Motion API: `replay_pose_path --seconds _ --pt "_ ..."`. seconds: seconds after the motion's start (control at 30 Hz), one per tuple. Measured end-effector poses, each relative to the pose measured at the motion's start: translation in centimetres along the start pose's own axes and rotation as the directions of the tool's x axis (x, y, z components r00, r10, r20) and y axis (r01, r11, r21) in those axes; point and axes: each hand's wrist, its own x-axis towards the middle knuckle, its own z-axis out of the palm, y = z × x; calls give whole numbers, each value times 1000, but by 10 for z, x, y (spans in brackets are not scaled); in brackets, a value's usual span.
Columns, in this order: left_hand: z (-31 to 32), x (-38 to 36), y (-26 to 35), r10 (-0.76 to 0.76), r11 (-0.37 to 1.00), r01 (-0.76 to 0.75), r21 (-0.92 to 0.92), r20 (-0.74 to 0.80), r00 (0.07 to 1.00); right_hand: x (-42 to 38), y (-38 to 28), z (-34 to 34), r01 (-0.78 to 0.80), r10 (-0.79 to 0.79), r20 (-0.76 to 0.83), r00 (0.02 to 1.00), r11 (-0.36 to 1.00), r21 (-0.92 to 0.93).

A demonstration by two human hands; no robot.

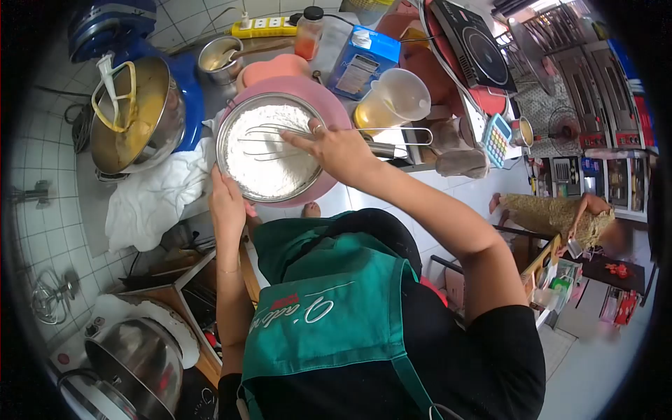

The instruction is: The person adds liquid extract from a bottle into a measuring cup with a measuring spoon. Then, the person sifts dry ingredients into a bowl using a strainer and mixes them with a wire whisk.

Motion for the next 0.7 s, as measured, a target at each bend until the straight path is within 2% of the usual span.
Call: replay_pose_path --seconds 0.1,0.2,0.3,0.37,0.43,0.5,0.53,0.57,0.6,0.63,0.7 --pt "-1 2 -4 32 999 -32 -10 -4 999 -6 -6 5 -39 39 -74 997 999 -9" --pt "-1 2 -4 17 1000 -17 -2 12 1000 -21 -4 8 -9 13 -359 933 1000 11" --pt "-2 3 -8 -7 1000 8 -5 39 999 -57 -1 -29 7 61 -381 923 984 176" --pt "-3 5 -16 -38 999 38 -5 11 999 -102 -17 -51 -53 75 -23 997 861 505" --pt "-1 7 -27 -71 997 71 0 -20 997 -124 -32 -27 -157 -41 249 968 675 721" --pt "-7 11 -49 -109 985 109 -131 11 994 -124 -40 38 19 -128 62 990 549 835" --pt "-9 10 -43 -127 984 131 -122 36 991 -118 -46 65 46 -196 78 977 560 827" --pt "-14 29 -81 -110 985 117 -127 63 992 -110 -54 91 -15 -281 237 930 614 789" --pt "-14 30 -80 -82 990 86 -109 39 996 -101 -47 68 -85 -397 390 831 603 793" --pt "-14 30 -77 -54 994 55 -90 16 998 -100 -51 86 -49 -415 387 823 626 778" --pt "-15 37 -79 -13 1000 12 3 14 1000 -117 -52 89 -78 -250 337 908 688 722"
